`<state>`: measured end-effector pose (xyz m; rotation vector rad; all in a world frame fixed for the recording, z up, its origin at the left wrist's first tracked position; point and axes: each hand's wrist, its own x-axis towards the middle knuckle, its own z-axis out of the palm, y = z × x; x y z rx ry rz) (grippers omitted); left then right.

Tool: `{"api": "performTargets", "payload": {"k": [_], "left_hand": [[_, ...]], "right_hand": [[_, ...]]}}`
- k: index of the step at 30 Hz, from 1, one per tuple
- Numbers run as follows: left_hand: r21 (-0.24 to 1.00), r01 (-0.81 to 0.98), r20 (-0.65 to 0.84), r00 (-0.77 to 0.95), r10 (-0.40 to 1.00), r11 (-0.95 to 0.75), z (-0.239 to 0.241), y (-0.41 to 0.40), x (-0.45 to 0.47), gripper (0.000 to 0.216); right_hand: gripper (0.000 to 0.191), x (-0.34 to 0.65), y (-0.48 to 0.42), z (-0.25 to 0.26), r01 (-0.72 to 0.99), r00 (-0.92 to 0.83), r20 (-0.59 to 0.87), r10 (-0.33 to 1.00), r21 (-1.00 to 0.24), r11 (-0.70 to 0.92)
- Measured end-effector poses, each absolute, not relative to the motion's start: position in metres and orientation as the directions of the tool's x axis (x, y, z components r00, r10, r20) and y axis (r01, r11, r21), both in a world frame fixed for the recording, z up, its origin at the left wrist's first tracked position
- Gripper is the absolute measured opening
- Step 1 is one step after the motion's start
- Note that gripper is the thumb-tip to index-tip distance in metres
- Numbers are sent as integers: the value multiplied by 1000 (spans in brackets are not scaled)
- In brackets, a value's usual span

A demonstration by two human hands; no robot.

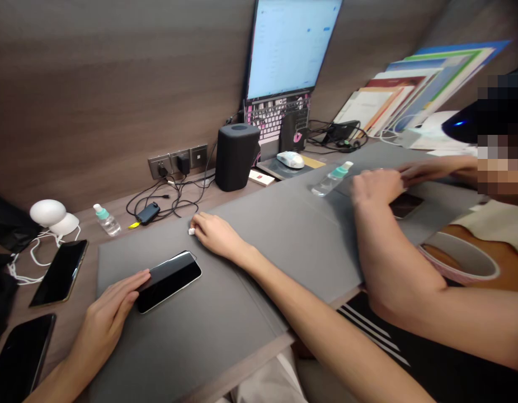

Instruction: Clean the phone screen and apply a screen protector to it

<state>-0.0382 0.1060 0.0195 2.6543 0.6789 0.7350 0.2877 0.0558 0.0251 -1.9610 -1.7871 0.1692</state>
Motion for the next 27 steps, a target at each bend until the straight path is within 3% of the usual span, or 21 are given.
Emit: {"api": "performTargets", "payload": {"k": [4,9,14,20,27], "left_hand": [[632,454,247,650,718,-628,25,108,-37,47],[772,467,130,547,827,-431,31,107,-33,57],[953,271,29,364,931,-136,37,110,-29,58],[994,106,-60,323,945,27,37,112,-28,60],[996,90,-40,313,949,12,37,110,-27,69]], "right_hand": [[21,288,56,23,899,140,219,966,-437,-31],[21,289,55,24,880,139,219,966,-474,-19],[24,289,47,27,848,84,199,976,-528,35],[26,293,26,26,805,-13,179,984,-582,116],[24,291,24,35,638,-98,281,955,-718,277]]}}
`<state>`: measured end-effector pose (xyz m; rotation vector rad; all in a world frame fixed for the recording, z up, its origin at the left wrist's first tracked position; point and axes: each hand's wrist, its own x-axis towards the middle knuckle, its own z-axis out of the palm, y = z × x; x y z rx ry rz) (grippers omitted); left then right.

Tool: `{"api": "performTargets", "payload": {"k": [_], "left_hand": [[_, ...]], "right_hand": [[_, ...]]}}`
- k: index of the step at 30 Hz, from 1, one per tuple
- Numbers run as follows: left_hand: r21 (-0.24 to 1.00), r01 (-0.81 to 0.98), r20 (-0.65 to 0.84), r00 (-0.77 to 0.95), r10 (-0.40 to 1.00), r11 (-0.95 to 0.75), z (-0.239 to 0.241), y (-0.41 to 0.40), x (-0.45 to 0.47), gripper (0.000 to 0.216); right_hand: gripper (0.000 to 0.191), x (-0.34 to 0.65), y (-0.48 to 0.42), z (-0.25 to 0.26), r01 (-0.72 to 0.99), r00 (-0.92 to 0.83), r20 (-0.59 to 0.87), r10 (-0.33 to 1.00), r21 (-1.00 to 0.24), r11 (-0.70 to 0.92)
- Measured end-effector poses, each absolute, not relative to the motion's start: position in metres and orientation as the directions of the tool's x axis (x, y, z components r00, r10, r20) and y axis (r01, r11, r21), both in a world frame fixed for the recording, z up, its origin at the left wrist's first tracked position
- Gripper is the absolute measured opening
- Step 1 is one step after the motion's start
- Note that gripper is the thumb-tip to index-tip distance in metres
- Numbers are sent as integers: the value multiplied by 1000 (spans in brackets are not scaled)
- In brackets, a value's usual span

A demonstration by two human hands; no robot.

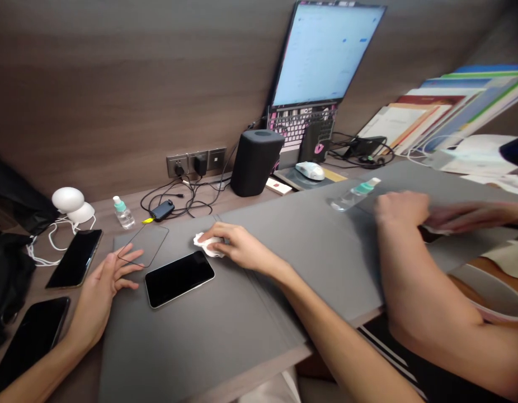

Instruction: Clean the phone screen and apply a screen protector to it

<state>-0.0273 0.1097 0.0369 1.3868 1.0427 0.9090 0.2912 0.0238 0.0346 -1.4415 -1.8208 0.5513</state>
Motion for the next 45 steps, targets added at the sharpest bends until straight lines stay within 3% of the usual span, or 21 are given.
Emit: {"api": "performTargets", "payload": {"k": [3,6,14,18,24,30,35,45], "left_hand": [[998,56,-29,311,950,12,39,108,-26,71],[999,41,-2,319,948,-12,39,107,-26,70],[993,55,87,291,953,-107,32,106,-25,64],[987,79,113,294,949,-142,29,108,-26,62],[986,71,122,314,942,-152,26,112,-29,59],[966,177,123,323,939,-187,24,110,-32,62],[921,323,102,335,937,-216,28,108,-34,58],[927,315,74,378,923,-203,27,103,-33,50]], "right_hand": [[20,286,22,41,512,-213,278,937,-785,349],[14,283,22,39,489,-282,257,924,-790,369],[15,275,28,27,725,-251,340,906,-555,409],[14,274,35,24,810,-173,345,923,-483,332],[11,277,39,18,691,80,352,933,-694,202],[13,265,32,18,670,-184,377,908,-628,397],[15,252,36,17,748,-176,382,907,-547,375],[19,228,40,24,828,-331,384,862,-321,460]]}}
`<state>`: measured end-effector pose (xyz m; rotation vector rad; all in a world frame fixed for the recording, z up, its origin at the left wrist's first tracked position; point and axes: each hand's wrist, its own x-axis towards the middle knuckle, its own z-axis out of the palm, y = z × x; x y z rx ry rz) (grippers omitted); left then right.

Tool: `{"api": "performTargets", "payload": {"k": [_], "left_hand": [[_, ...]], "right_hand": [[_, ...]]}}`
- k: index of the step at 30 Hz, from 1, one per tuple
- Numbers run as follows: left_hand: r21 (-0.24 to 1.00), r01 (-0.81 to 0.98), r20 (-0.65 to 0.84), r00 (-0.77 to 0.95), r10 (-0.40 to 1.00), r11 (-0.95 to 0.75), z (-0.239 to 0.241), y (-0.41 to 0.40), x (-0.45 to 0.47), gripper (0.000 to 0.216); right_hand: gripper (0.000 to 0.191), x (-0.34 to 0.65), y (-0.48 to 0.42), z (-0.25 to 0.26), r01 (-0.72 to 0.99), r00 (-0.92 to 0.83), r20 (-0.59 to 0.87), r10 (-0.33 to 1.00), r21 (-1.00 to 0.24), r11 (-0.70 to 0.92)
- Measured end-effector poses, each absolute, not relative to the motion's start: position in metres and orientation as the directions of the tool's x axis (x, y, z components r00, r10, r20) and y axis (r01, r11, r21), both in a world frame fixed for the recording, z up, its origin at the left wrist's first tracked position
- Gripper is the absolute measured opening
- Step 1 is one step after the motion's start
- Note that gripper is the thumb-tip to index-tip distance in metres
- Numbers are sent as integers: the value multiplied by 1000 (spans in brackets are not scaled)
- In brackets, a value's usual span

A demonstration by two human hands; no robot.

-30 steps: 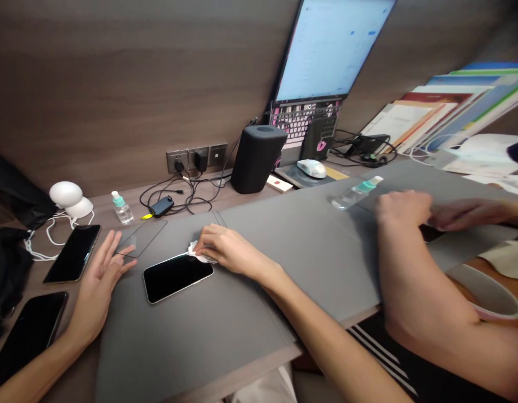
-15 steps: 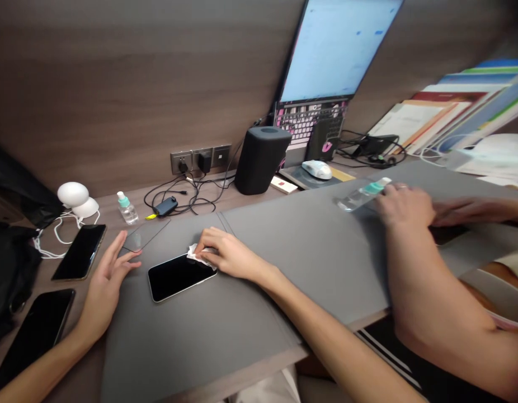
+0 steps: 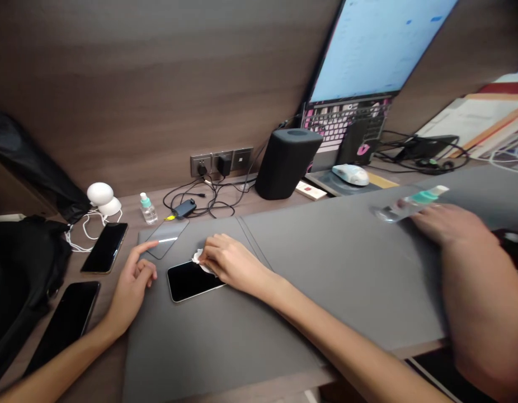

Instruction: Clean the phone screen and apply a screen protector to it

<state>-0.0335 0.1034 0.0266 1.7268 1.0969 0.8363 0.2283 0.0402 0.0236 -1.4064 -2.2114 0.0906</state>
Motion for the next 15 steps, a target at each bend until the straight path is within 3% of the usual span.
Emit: {"api": "performTargets", "payload": {"k": [15], "left_hand": [[929,306,74,399,914,-209,19,103,-36,42]], "right_hand": [[15,182,53,30,823,-425,306,852,-261,504]]}}
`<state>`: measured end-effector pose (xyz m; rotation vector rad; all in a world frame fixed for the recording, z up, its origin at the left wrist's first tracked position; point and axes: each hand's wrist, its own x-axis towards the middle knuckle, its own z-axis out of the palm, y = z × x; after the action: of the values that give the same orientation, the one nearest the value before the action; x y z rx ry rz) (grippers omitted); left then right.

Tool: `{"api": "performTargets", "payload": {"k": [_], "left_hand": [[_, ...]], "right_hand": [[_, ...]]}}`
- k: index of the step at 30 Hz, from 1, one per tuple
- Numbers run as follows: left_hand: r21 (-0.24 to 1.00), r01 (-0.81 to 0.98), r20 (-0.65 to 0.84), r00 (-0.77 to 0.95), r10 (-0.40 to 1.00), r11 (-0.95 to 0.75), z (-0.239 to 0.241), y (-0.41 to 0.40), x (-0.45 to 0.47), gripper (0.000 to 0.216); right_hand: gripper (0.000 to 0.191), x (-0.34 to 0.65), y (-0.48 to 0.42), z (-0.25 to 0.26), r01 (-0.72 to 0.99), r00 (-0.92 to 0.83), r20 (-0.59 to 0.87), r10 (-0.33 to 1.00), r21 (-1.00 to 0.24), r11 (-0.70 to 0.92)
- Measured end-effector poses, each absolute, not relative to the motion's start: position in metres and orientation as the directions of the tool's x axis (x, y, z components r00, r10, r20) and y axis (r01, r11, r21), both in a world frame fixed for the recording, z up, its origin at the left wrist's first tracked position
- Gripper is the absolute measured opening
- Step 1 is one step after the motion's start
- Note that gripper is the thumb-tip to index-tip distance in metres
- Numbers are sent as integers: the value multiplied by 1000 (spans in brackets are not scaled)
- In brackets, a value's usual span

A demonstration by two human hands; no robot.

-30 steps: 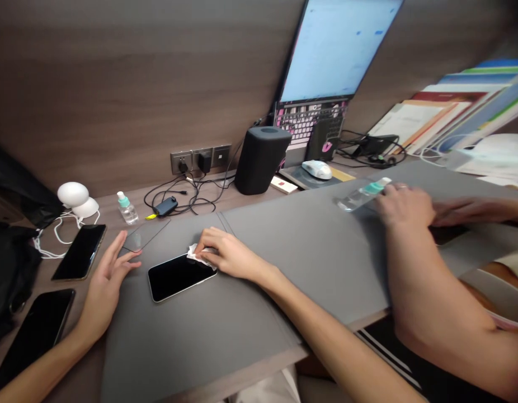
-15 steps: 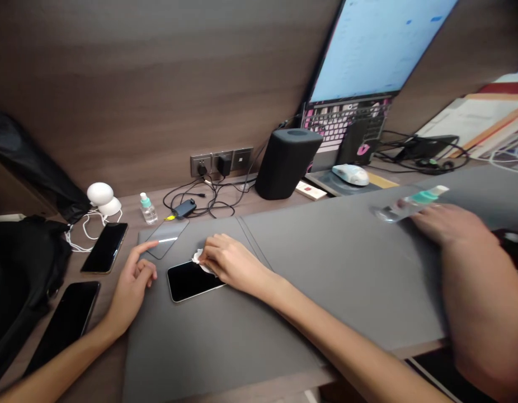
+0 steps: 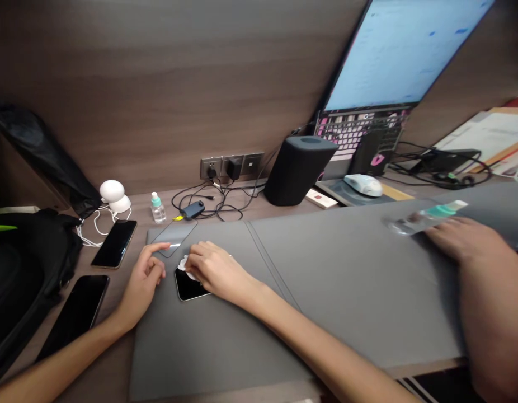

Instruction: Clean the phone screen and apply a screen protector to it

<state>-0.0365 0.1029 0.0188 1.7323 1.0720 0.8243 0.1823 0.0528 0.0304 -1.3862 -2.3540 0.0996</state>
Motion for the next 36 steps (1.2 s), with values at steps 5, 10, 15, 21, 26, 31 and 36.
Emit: {"api": "performTargets", "payload": {"k": [5,10,15,21,26,31,36], "left_hand": [[914,318,110,402,909,-251,19,106,-36,37],[919,309,111,391,914,-244,22,108,-36,35],[909,321,130,387,913,-266,21,112,-38,35],[901,333,135,398,907,-280,19,114,-40,37],[893,348,133,406,904,-287,21,112,-38,38],[896,333,139,416,899,-293,19,111,-38,35],[887,338,155,423,893,-314,19,109,-38,32]], "right_hand": [[15,173,58,33,797,-476,306,824,-247,552],[13,167,54,33,790,-535,311,786,-146,595],[12,159,35,33,792,-576,312,755,-13,610],[12,154,8,35,799,-574,348,741,38,601],[12,164,-4,32,826,-542,355,762,58,560],[4,187,-16,28,889,-439,330,836,20,458],[18,209,-31,20,941,-308,360,881,-19,337]]}}
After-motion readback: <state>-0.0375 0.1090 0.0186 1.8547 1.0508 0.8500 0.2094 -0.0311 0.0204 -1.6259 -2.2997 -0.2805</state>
